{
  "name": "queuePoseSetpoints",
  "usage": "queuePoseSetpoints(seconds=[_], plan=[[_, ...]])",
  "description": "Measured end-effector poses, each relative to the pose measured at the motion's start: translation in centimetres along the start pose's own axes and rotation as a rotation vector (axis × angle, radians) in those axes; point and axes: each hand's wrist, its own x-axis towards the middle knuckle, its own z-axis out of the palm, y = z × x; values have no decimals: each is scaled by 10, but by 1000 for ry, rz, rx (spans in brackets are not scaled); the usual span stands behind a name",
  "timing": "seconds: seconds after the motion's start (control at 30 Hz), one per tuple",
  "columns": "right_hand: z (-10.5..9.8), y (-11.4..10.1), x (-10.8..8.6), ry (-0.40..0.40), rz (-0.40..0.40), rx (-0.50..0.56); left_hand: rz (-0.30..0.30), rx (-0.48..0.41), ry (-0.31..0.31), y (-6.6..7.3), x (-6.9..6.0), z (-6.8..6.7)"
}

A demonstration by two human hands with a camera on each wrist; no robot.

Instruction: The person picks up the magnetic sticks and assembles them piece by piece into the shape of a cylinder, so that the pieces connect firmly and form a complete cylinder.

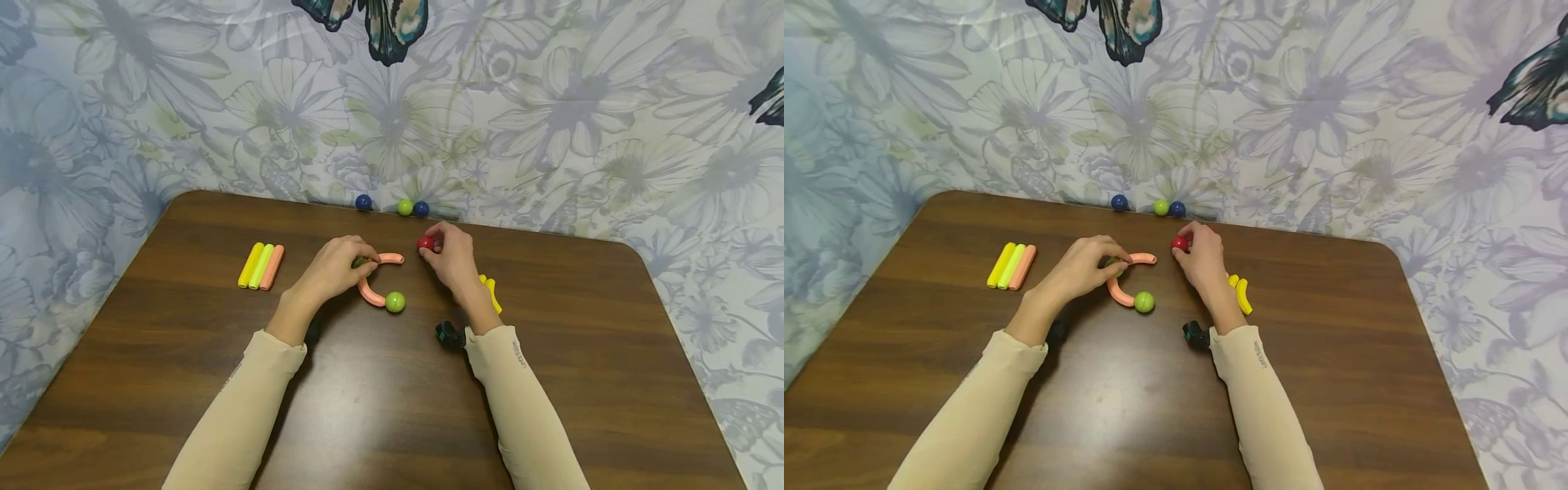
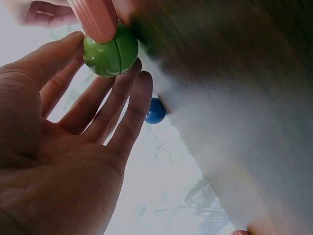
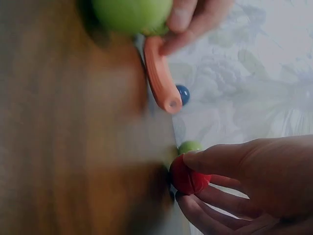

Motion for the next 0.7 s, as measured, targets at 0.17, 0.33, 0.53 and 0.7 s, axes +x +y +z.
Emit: queuePoseSetpoints(seconds=[0.17, 0.33, 0.53, 0.7], plan=[[6, -5, -17, 8, -62, -23, -6, -6, 7, -1, 0, 1], [9, -8, -28, 11, -90, -21, -13, -8, 8, -1, 0, 0], [12, -8, -31, -7, -123, -1, 2, 0, 12, -2, 0, 1], [13, -8, -32, -21, -150, 18, 35, 29, 18, -1, 1, 1]])
